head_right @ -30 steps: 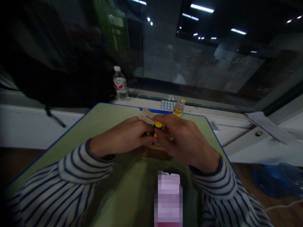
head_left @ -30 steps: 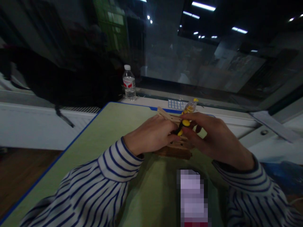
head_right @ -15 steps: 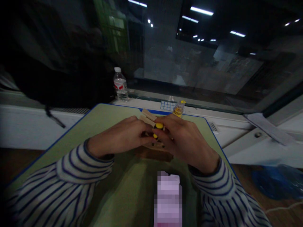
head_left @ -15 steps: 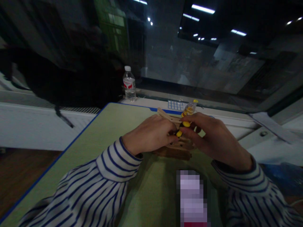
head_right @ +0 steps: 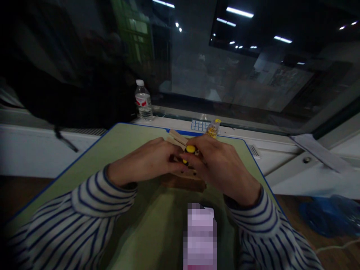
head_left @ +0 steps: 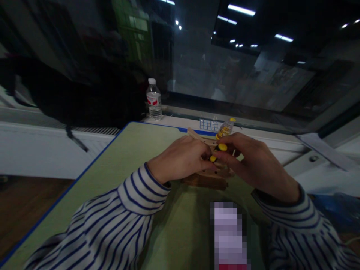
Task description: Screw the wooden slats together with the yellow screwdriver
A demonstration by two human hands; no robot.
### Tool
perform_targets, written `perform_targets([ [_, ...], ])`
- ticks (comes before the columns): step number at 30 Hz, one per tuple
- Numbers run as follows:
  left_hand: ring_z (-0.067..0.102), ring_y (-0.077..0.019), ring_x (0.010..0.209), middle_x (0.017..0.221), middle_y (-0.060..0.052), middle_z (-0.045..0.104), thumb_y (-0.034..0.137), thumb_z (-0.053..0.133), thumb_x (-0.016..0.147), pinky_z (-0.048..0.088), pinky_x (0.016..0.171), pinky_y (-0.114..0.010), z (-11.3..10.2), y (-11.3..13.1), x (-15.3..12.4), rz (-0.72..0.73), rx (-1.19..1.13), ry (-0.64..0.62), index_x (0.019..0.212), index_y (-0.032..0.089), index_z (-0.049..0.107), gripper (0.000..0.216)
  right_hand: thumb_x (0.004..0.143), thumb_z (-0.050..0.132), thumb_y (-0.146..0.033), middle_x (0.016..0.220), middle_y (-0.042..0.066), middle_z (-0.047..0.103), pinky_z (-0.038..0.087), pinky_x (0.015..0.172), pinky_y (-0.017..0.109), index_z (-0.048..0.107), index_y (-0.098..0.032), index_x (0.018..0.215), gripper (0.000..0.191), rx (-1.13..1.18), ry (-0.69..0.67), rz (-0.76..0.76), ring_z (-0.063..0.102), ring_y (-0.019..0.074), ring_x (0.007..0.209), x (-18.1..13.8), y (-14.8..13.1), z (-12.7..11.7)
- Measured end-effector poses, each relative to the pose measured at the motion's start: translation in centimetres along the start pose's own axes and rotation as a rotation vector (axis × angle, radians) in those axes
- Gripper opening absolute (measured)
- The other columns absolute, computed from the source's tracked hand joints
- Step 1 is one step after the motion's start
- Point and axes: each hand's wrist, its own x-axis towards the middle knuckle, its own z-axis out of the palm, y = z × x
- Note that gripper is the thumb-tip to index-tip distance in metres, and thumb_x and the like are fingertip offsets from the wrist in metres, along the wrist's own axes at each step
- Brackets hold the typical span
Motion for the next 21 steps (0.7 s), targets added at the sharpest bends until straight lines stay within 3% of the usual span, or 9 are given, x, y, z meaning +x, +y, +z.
perform_targets([
  [10, 0.067, -0.0201, 0.084, 0.088, -0.002, 0.074, 0.036, 0.057, 0.089, 0.042, 0.068, -0.029, 0.15, 0.02, 0.00, 0.016, 0.077, 0.026, 0.090, 0.022, 0.072, 0.021, 0.092, 0.057, -0.039, 0.089, 0.006, 0.068, 0.047, 0.060, 0.028, 0.063, -0.016, 0.103, 0.026, 0.007, -0.009, 0.022, 0.063, 0.0162, 0.073, 0.18, -0.49, -0.12],
  [21, 0.061, -0.0152, 0.069, 0.079, 0.000, 0.070, 0.032, 0.056, 0.088, 0.037, 0.062, -0.027, 0.31, -0.36, -0.16, 0.072, 0.034, 0.053, 0.084, 0.021, 0.071, 0.019, 0.090, 0.059, -0.027, 0.101, 0.007, 0.072, 0.051, 0.061, 0.026, 0.057, -0.016, 0.124, 0.036, 0.043, -0.006, -0.050, 0.067, 0.0151, 0.074, -0.17, -0.30, -0.23],
])
